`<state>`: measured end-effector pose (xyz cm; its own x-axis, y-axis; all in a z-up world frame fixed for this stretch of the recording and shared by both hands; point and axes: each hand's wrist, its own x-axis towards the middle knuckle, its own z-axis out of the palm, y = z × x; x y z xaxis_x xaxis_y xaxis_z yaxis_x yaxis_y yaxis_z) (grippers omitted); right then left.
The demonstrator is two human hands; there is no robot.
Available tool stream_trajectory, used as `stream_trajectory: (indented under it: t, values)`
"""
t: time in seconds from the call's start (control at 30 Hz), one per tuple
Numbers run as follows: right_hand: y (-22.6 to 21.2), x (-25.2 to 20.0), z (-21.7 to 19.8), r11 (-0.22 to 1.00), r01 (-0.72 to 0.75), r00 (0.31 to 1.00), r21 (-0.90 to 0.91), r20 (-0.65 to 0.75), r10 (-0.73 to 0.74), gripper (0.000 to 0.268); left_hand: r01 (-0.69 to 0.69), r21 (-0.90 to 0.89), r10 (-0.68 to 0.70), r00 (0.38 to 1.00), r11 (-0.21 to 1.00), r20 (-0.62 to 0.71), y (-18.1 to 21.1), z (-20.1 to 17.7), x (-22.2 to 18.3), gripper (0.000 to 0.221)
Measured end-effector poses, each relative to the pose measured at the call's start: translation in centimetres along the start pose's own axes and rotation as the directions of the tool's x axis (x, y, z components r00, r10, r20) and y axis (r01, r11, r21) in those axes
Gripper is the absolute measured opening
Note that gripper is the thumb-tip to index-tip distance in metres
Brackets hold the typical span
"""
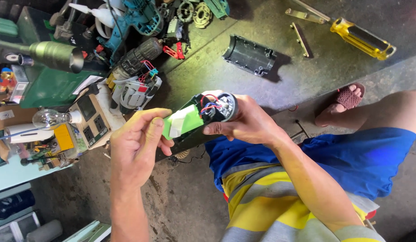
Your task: Fitting a battery and internal wiring into the plastic casing of an electronic device.
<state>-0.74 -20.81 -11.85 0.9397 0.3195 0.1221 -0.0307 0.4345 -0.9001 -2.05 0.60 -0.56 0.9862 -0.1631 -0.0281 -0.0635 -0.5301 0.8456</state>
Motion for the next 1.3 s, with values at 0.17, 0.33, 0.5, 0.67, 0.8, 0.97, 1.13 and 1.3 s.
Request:
stream_trajectory:
  t: [0.17,0.33,0.5,0.67,0.8,0.97,1.13,1.3]
  values:
    - [2.5,-0.5,-0.3,0.999,0.043,0.999,-0.008,-0.011,-0.044,0.022,-0.083,0.149,0.078,0.996,0.985,0.04,1.8,0.4,0.1,0.02]
    - [3.3,-0.3,-0.6,0.993,0.108,0.994,-0.044,0.016,-0.108,0.021,-0.147,0.31,0.121,0.987,0.939,0.102,2.3,0.5,-0.3,0.029]
    - [2.0,-0.1,-1.1,0.992,-0.043,0.991,-0.121,0.123,0.058,0.042,-0.22,0.592,0.167,0.975,0.775,0.143,3.2,1.2,-0.6,0.04]
    - [1.7,-0.5,-1.7,0.988,-0.018,0.992,-0.154,0.124,0.037,0.032,-0.272,0.658,0.222,0.962,0.703,0.161,3.2,1.6,-0.3,0.034]
    - [0.9,-0.1,-1.4,0.991,-0.041,0.988,-0.125,0.144,0.059,0.042,-0.113,0.587,0.079,0.993,0.801,0.085,2.6,1.1,-0.3,0.035]
    - [1.7,-0.1,-1.3,0.97,-0.111,0.983,-0.216,0.123,0.14,0.03,-0.064,0.502,0.047,0.998,0.863,0.046,2.1,0.9,-0.3,0.039]
    - [2.2,0.1,-1.5,0.94,-0.168,0.973,-0.298,0.106,0.207,0.048,-0.08,0.503,0.079,0.997,0.861,0.023,1.8,1.2,0.1,0.038]
    - [3.2,0.0,-1.4,0.947,-0.076,0.986,-0.313,0.117,0.118,0.042,-0.15,0.504,0.146,0.988,0.851,0.048,1.5,1.3,0.0,0.037]
